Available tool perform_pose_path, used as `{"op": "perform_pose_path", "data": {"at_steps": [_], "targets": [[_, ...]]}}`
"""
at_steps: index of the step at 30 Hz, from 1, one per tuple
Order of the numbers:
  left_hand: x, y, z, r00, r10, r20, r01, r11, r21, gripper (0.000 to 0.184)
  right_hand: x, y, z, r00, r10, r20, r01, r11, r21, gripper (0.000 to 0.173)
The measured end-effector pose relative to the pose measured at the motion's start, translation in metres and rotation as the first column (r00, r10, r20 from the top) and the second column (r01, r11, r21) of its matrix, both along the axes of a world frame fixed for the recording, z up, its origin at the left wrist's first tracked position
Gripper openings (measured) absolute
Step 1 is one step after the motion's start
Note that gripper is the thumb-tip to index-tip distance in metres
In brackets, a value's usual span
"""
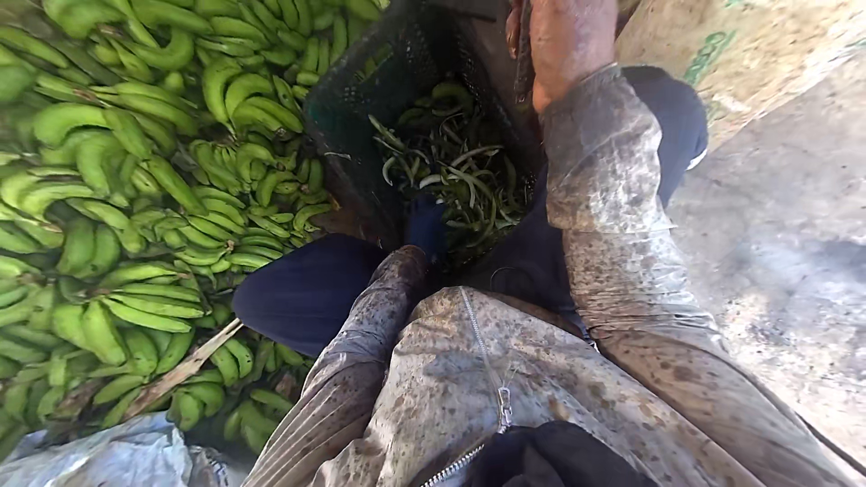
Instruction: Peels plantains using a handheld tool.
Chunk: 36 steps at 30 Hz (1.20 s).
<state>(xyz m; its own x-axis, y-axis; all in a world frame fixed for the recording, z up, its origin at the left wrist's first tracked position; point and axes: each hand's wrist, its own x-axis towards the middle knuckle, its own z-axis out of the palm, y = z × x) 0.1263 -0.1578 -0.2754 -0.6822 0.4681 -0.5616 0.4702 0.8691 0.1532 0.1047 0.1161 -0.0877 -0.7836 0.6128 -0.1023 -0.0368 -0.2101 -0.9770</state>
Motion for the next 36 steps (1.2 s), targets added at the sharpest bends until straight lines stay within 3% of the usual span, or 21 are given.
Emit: {"op": "perform_pose_path", "data": {"at_steps": [2,3,6,8,10,12,13,17,21,24,29,32,34,36], "targets": [[-0.008,-0.011,0.018,0.967,0.22,0.124,-0.243,0.947,0.212,0.05,-0.006,-0.008,-0.003,0.997,0.052,0.066,-0.058,0.994,0.096,0.019],[-0.011,-0.018,0.031,0.914,0.339,0.225,-0.397,0.864,0.31,0.054,-0.007,-0.012,-0.005,0.991,0.082,0.103,-0.099,0.981,0.169,0.015],[-0.016,-0.043,0.071,0.728,0.506,0.463,-0.685,0.495,0.535,0.062,-0.004,-0.032,-0.015,0.95,0.231,0.209,-0.293,0.888,0.354,0.043],[-0.011,-0.056,0.1,0.625,0.52,0.583,-0.745,0.171,0.645,0.05,0.008,-0.055,-0.021,0.898,0.36,0.255,-0.437,0.801,0.409,0.053],[-0.014,-0.069,0.118,0.602,0.402,0.69,-0.7,-0.151,0.698,0.041,0.024,-0.083,-0.025,0.814,0.5,0.296,-0.58,0.687,0.437,0.054],[-0.024,-0.079,0.13,0.614,0.222,0.758,-0.661,-0.38,0.647,0.051,0.039,-0.113,-0.031,0.711,0.619,0.334,-0.699,0.575,0.426,0.053],[-0.028,-0.081,0.138,0.595,0.205,0.777,-0.654,-0.44,0.616,0.056,0.045,-0.125,-0.036,0.654,0.671,0.348,-0.75,0.515,0.416,0.052],[-0.032,-0.094,0.159,0.552,0.181,0.814,-0.695,-0.439,0.57,0.046,0.059,-0.152,-0.048,0.536,0.788,0.302,-0.807,0.374,0.457,0.043],[-0.034,-0.1,0.158,0.457,0.215,0.863,-0.767,-0.395,0.505,0.037,0.067,-0.164,-0.047,0.48,0.843,0.243,-0.803,0.311,0.508,0.038],[-0.024,-0.082,0.152,0.449,0.189,0.873,-0.803,-0.345,0.487,0.033,0.06,-0.169,-0.052,0.467,0.83,0.306,-0.821,0.278,0.498,0.037],[-0.002,-0.056,0.139,0.471,0.268,0.841,-0.774,-0.332,0.539,0.035,0.037,-0.142,-0.063,0.671,0.552,0.495,-0.736,0.411,0.538,0.046],[0.007,-0.066,0.145,0.433,0.172,0.885,-0.814,-0.347,0.466,0.04,0.029,-0.119,-0.062,0.724,0.342,0.599,-0.67,0.555,0.493,0.051],[0.003,-0.079,0.146,0.406,0.102,0.908,-0.857,-0.304,0.417,0.056,0.026,-0.108,-0.06,0.742,0.318,0.591,-0.643,0.585,0.493,0.053],[-0.001,-0.086,0.143,0.343,0.125,0.931,-0.884,-0.291,0.365,0.068,0.035,-0.113,-0.057,0.746,0.417,0.519,-0.663,0.539,0.52,0.05]]}}
